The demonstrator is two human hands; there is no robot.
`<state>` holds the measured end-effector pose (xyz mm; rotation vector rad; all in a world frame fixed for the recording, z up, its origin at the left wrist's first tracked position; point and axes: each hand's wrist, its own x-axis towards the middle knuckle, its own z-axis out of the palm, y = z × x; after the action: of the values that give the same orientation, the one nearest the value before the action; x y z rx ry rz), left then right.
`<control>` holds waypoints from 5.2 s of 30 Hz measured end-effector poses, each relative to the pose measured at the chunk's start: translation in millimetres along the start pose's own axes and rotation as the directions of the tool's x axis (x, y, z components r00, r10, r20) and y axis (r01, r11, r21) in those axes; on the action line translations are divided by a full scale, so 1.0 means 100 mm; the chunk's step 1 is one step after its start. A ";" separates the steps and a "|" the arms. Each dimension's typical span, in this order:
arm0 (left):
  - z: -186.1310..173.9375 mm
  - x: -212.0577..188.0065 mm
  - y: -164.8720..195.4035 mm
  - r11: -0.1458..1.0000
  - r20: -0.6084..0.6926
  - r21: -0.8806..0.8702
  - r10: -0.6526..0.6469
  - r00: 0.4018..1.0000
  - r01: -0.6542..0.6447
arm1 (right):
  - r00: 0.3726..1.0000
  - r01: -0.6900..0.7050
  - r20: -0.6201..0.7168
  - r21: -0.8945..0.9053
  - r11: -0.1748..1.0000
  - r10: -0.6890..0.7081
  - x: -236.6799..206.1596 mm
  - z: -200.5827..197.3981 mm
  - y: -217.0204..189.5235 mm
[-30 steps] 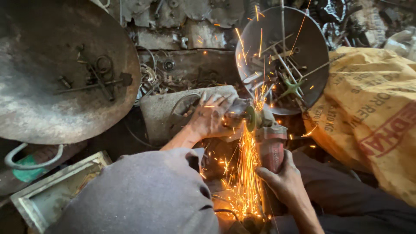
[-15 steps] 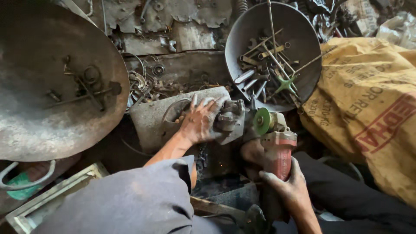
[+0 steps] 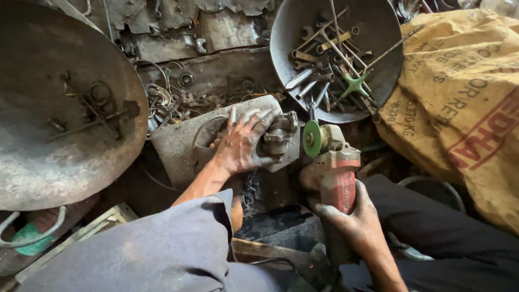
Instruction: The person sits on the floor holding a small metal engine component and repeatedly works on it with a long metal rod, scraping and tapping its surfaces. They pick up an angle grinder and grind the part, producing sparks, then resume scraping and repositioning the component with the rod and hands.
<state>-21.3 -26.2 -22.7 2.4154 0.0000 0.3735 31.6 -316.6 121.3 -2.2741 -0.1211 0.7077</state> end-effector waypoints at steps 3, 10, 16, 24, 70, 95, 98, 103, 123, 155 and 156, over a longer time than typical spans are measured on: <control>-0.02 -0.01 0.01 1.000 -0.030 -0.026 0.006 1.000 -0.007 | 1.000 -0.031 -0.002 -0.042 0.999 0.031 -0.02 0.02 -0.02; -0.01 0.02 -0.02 0.999 -0.047 -0.032 0.031 0.998 -0.032 | 1.000 -0.023 -0.001 -0.085 0.996 0.023 0.01 0.02 -0.03; -0.07 0.04 0.07 0.995 -0.001 -0.101 -0.018 1.000 0.018 | 1.000 -0.005 -0.019 -0.083 0.997 0.004 0.00 -0.01 0.01; -0.13 0.12 0.12 0.992 0.031 -0.121 -0.042 0.999 0.046 | 0.999 -0.038 -0.009 -0.075 0.996 0.038 -0.01 -0.05 0.03; -0.57 0.13 0.49 0.978 -0.067 -0.168 0.111 0.992 -0.121 | 0.998 -0.066 0.020 0.356 0.932 0.063 0.14 -0.05 -0.05; -0.89 0.14 0.88 0.898 -0.039 -0.434 0.062 0.997 -0.072 | 0.963 -0.260 0.270 0.899 0.352 0.020 0.80 0.54 -0.95; -0.81 0.16 0.92 0.880 -0.002 -0.475 0.001 1.000 -0.002 | 0.976 -0.205 0.220 0.920 0.334 -0.005 0.77 0.55 -1.01; -0.98 0.11 0.72 0.752 0.181 -0.658 0.122 0.976 0.028 | 0.999 0.027 0.003 0.811 0.584 -0.051 0.81 0.57 -1.08; -1.29 -0.73 -0.18 0.373 -0.213 -0.840 -0.895 0.393 0.393 | 0.958 0.063 0.265 0.165 0.984 -0.106 0.54 0.53 -1.47; -1.92 -1.43 -1.59 0.449 -0.507 -0.467 -0.841 0.185 0.762 | 0.927 0.368 -0.045 -0.082 0.926 -0.372 0.81 0.13 0.80; -1.94 -1.45 -1.60 0.394 -0.536 -0.394 -0.833 0.141 0.830 | 0.921 0.387 -0.026 -0.063 0.920 -0.389 0.90 0.23 0.90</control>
<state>-196.1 205.3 -22.5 1.6923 1.6480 0.6530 84.5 -340.8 6.0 -2.2204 -0.5651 0.4540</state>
